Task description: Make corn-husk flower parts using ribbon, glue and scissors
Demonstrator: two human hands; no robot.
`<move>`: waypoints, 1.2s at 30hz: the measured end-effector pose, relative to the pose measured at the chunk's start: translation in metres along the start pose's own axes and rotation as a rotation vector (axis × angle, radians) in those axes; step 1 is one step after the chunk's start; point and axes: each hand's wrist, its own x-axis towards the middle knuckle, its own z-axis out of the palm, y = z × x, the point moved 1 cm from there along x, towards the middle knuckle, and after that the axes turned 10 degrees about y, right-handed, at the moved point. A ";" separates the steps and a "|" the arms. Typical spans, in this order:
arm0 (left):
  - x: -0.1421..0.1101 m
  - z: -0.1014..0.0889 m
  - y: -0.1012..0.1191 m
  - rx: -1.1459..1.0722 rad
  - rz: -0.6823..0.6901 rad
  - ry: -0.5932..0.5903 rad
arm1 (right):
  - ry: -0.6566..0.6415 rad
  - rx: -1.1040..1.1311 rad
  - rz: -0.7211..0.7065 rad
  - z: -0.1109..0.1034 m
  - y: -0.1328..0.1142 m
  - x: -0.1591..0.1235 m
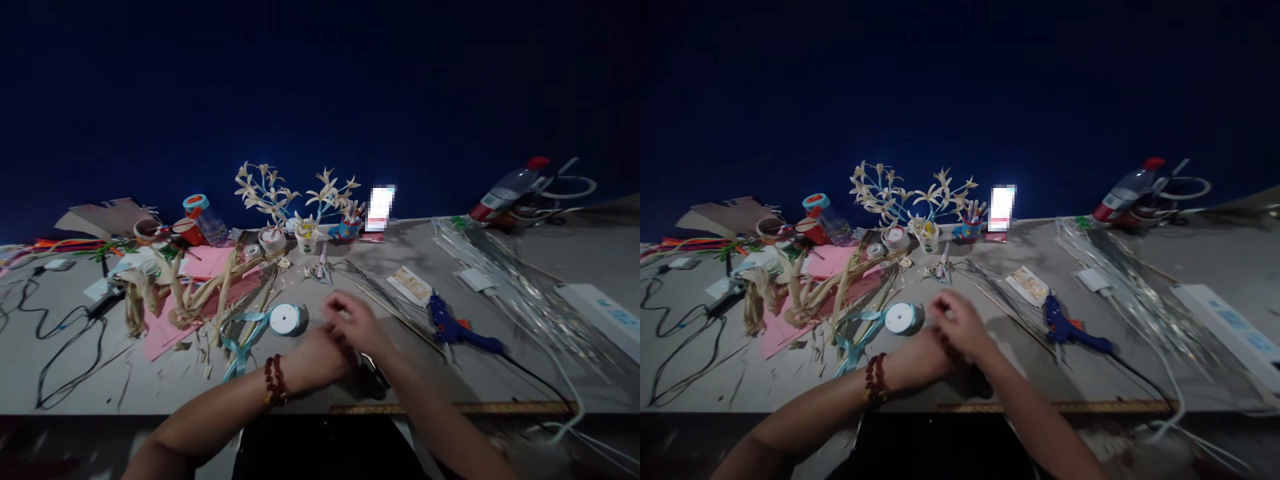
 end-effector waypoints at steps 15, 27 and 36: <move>0.004 -0.099 -0.038 0.163 -0.064 0.408 | 0.151 -0.340 0.230 -0.078 0.053 -0.045; -0.058 -0.015 -0.009 0.135 0.344 -0.367 | -0.381 -0.229 0.123 -0.040 0.019 -0.073; -0.079 -0.054 -0.021 0.450 0.316 -0.349 | -0.371 -0.302 0.090 -0.046 0.021 -0.073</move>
